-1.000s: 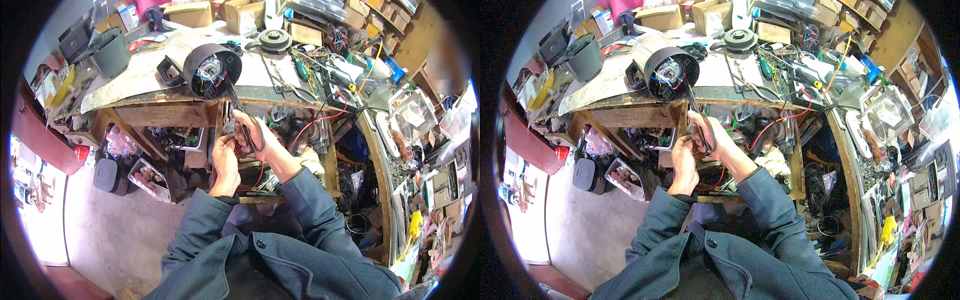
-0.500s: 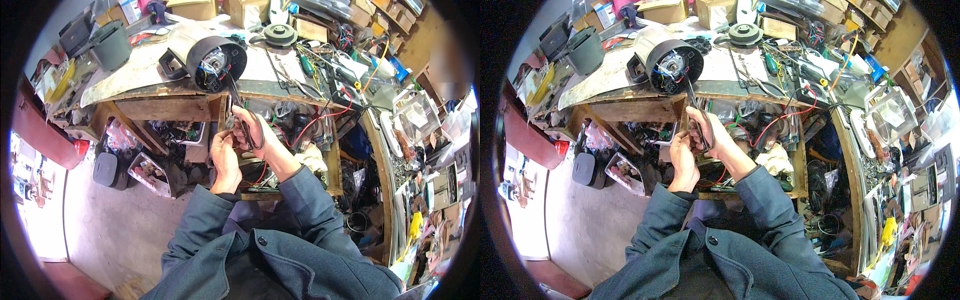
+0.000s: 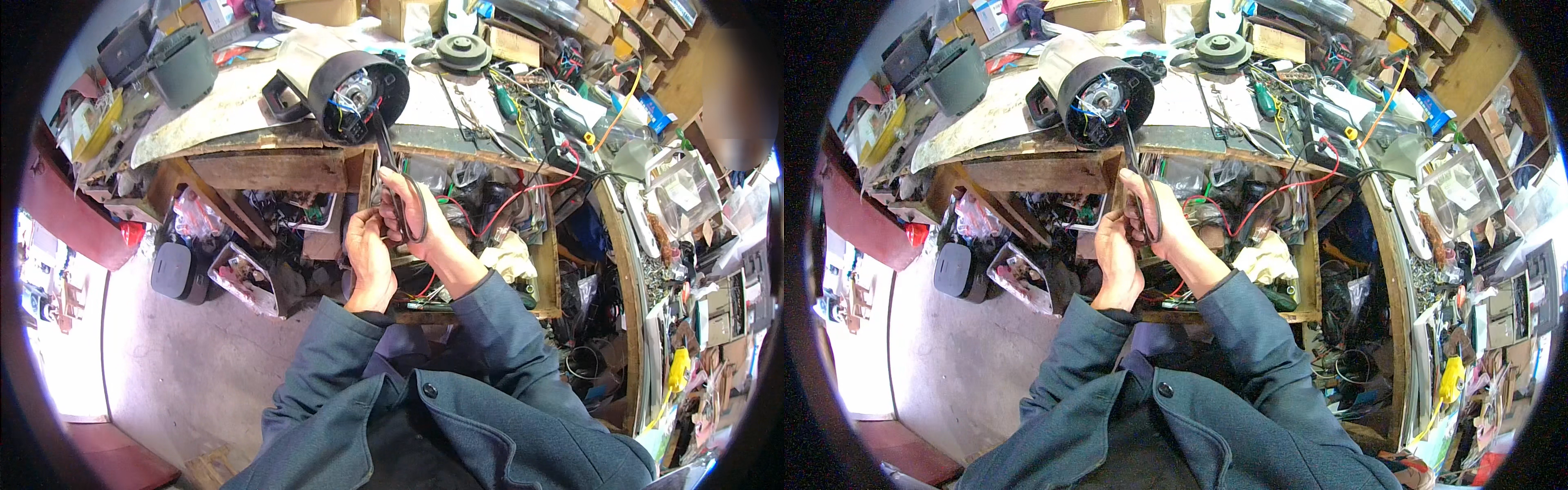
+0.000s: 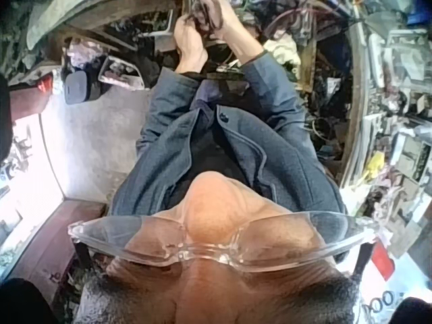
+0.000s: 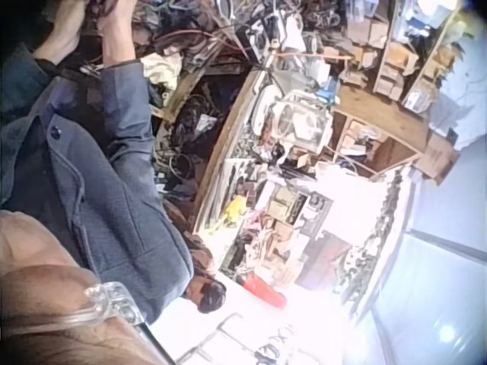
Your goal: The person works on the internal wiring of a small black cylindrical device on a cluttered workbench. They strip and twist wires, connect them to terminals, and use a screwdriver to tighten connections inside the device.
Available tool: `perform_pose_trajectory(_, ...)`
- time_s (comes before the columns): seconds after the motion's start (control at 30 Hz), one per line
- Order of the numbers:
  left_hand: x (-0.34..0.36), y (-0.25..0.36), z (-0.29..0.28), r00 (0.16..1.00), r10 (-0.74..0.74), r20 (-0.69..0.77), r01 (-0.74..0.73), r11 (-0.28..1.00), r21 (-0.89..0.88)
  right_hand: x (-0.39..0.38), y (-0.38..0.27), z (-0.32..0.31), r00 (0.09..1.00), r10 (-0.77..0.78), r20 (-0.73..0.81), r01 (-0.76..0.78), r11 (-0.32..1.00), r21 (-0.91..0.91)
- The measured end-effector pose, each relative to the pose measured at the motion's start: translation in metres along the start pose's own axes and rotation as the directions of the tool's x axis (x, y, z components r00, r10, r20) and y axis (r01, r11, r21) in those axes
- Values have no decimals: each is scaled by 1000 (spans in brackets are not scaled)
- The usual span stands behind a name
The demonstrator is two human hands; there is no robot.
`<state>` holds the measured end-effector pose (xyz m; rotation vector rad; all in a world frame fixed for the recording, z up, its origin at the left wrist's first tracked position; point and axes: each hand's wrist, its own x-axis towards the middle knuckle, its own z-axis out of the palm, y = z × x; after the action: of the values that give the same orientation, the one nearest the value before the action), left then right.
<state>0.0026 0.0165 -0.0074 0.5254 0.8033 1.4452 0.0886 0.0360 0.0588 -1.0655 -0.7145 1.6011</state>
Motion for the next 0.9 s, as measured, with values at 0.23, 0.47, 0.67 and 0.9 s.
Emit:
perform_pose_trajectory(0.23,3,-4,-6,999,34,-35,-35,999,-37,19,21,9,984,-175,-37,174,984,-48)
perform_pose_trajectory(0.47,0,0,-3,998,23,-58,-21,999,33,28,14,8,963,-261,-70,242,948,-205)
perform_pose_trajectory(0.67,3,-5,-8,1000,-6,19,6,999,37,42,14,-13,918,-395,-28,341,824,-452)
perform_pose_trajectory(0.9,4,-4,-12,999,15,35,-17,999,40,30,4,-18,890,-448,89,396,659,-639)
